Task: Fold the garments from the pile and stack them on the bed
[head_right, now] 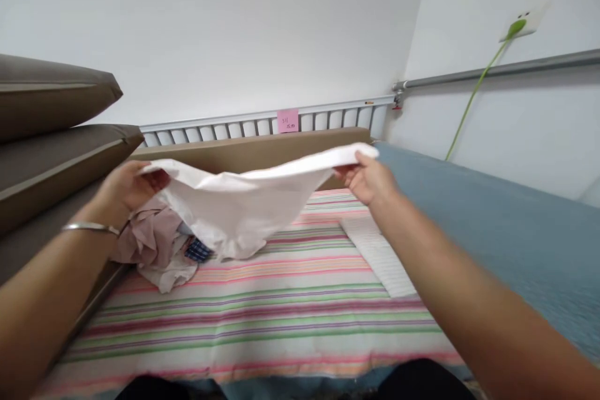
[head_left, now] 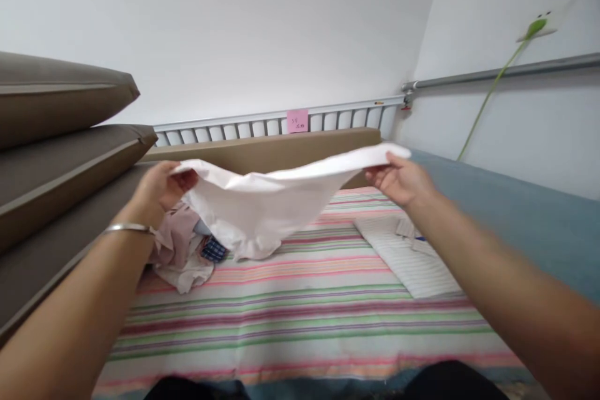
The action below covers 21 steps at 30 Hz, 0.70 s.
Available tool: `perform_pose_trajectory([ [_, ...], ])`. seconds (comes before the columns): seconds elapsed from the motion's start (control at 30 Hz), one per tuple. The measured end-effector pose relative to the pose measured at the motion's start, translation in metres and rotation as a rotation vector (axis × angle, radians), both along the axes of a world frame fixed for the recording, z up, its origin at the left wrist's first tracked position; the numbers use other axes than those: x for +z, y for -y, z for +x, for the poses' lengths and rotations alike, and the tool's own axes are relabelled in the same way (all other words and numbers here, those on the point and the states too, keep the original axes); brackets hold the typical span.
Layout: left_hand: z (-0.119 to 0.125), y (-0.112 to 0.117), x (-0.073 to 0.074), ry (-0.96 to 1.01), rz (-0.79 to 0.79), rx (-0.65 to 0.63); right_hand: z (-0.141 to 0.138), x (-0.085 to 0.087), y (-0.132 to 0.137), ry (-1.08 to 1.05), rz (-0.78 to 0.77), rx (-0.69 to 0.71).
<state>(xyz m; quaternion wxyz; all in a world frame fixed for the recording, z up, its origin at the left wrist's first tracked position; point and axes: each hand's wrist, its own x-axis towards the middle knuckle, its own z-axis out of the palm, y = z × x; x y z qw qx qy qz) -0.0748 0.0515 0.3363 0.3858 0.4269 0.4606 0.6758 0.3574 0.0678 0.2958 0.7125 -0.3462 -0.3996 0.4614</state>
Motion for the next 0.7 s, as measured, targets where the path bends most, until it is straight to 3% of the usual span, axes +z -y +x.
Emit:
perform_pose_trajectory([
  [0.07, -0.012, 0.012, 0.023, 0.008, 0.059, 0.014, 0.002, 0.023, 0.013, -0.041, 0.017, 0.008],
  [0.1, -0.018, 0.021, 0.026, -0.006, 0.083, 0.02, 0.004, 0.027, 0.023, -0.051, 0.026, 0.006],
  [0.17, -0.028, 0.04, 0.016, -0.055, 0.069, 0.024, 0.009, 0.018, 0.044, -0.053, 0.0, 0.0],
  [0.2, -0.033, 0.049, 0.002, -0.078, 0.02, 0.032, 0.012, 0.005, 0.054, -0.051, -0.029, -0.004],
  [0.23, -0.036, 0.057, -0.018, -0.09, -0.049, 0.033, 0.015, -0.014, 0.062, -0.052, -0.066, -0.016],
  [0.3, -0.04, 0.073, -0.073, -0.073, -0.227, 0.034, 0.021, -0.065, 0.077, -0.051, -0.166, -0.026],
  [0.33, -0.04, 0.08, -0.107, -0.039, -0.325, -0.01, 0.023, -0.096, 0.084, -0.048, -0.236, -0.028],
  [0.43, -0.039, 0.101, -0.218, 0.076, -0.63, 0.06, 0.025, -0.197, 0.104, -0.013, -0.6, 0.019],
  [0.47, -0.038, 0.107, -0.252, 0.098, -0.709, 0.027, 0.023, -0.228, 0.112, 0.004, -0.697, -0.003],
  [0.53, -0.038, 0.117, -0.308, 0.12, -0.869, 0.104, 0.02, -0.278, 0.125, 0.014, -0.836, 0.001],
  [0.6, -0.04, 0.123, -0.342, 0.137, -0.927, 0.144, 0.017, -0.308, 0.134, 0.001, -0.886, 0.015],
  [0.7, -0.045, 0.124, -0.359, 0.133, -0.926, 0.163, 0.018, -0.32, 0.136, -0.01, -0.897, 0.017],
])
